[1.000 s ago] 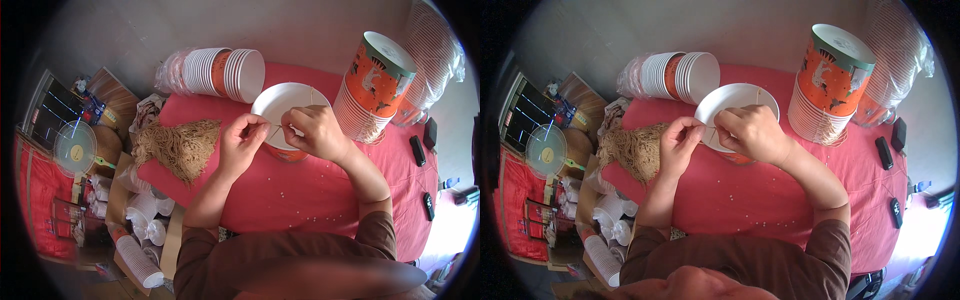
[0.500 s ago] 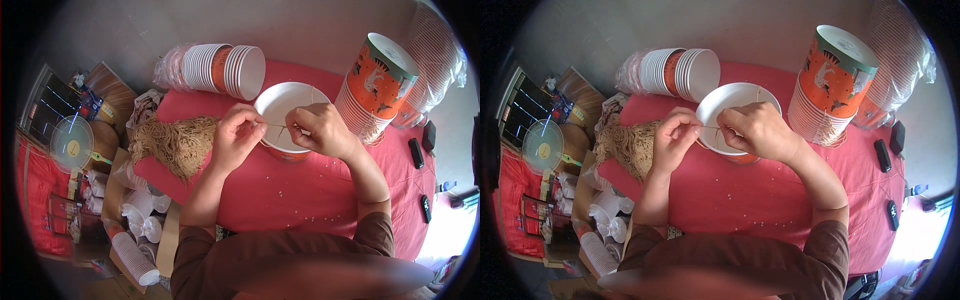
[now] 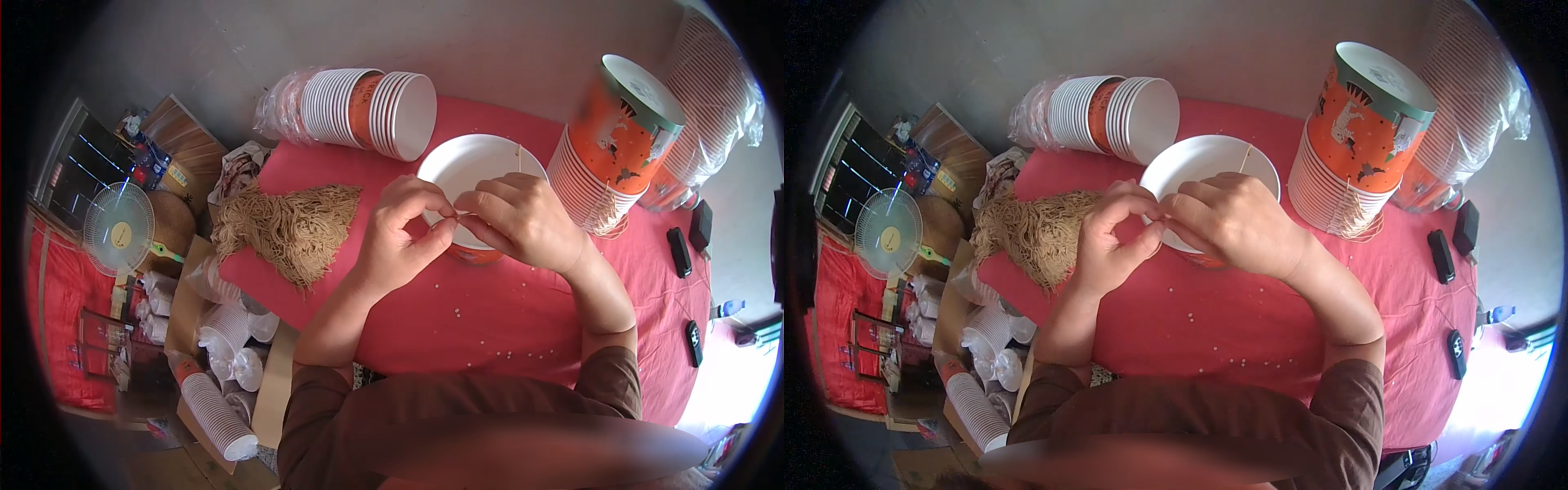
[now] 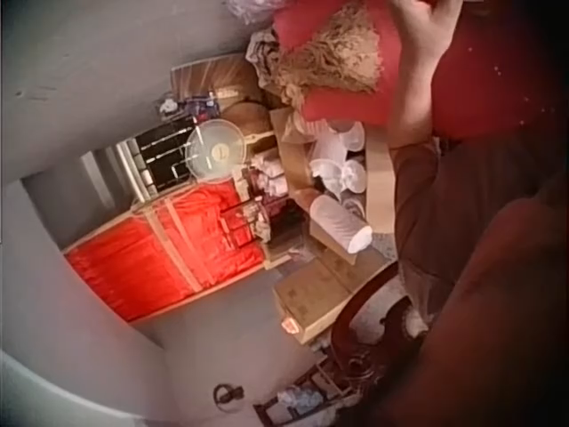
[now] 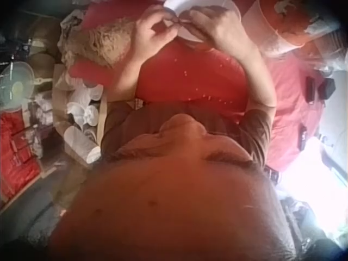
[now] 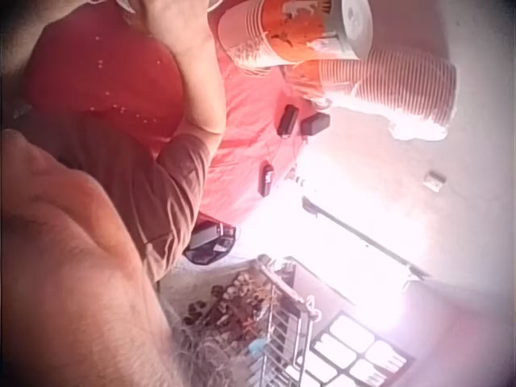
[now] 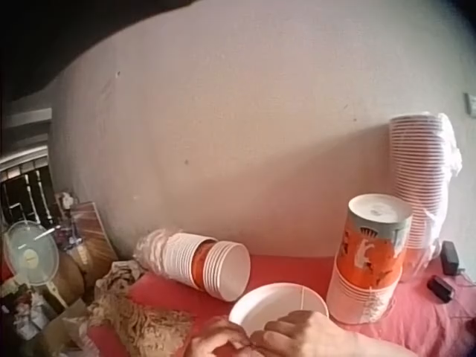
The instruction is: Attaching rubber band handles to paper buckets in a packaging assembly task.
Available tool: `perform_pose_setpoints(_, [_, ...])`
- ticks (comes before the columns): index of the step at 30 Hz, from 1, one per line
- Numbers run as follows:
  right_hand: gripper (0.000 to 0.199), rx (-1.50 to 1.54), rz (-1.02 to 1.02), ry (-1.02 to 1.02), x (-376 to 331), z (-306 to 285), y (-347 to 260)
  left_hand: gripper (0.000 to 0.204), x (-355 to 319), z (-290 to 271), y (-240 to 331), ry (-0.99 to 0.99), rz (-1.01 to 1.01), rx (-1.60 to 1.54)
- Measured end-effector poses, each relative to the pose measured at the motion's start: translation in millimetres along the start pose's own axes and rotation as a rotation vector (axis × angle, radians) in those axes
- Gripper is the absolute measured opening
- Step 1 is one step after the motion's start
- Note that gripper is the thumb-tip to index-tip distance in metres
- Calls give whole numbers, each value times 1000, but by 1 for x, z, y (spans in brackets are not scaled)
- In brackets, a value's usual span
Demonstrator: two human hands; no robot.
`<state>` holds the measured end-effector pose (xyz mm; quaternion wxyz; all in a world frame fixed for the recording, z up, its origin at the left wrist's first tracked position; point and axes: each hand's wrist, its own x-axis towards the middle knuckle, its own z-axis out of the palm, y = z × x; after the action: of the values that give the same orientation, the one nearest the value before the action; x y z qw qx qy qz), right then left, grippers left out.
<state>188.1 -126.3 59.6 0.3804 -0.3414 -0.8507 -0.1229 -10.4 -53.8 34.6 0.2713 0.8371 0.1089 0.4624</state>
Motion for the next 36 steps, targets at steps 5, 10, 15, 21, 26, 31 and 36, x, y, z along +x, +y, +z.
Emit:
perform_pose_setpoints(5, [22, -89, -49, -39, -2, -4, -3, 11, -2, -1, 4, -4, -11, 22])
perform_pose_setpoints(10, [21, -160, 2, 79, -2, -20, 1, 10, -11, -2, 0, 52, -62, 69])
perform_pose_setpoints(15, [14, -231, 118, 127, -3, -42, 7, 10, -31, -3, -11, 70, -119, 90])
perform_pose_setpoints(21, [12, -303, 193, 211, -10, -48, 30, 12, -35, 4, -14, 132, -67, 161])
perform_pose_setpoints(26, [10, -264, 239, 248, -8, -43, 26, 10, -32, 2, -14, 75, -12, 172])
perform_pose_setpoints(31, [10, -204, 233, 245, -7, -41, 23, 9, -38, -2, -20, 63, -79, 49])
perform_pose_setpoints(36, [10, -159, 256, 263, -8, -43, 20, 12, -32, 2, -12, 48, -58, 91])
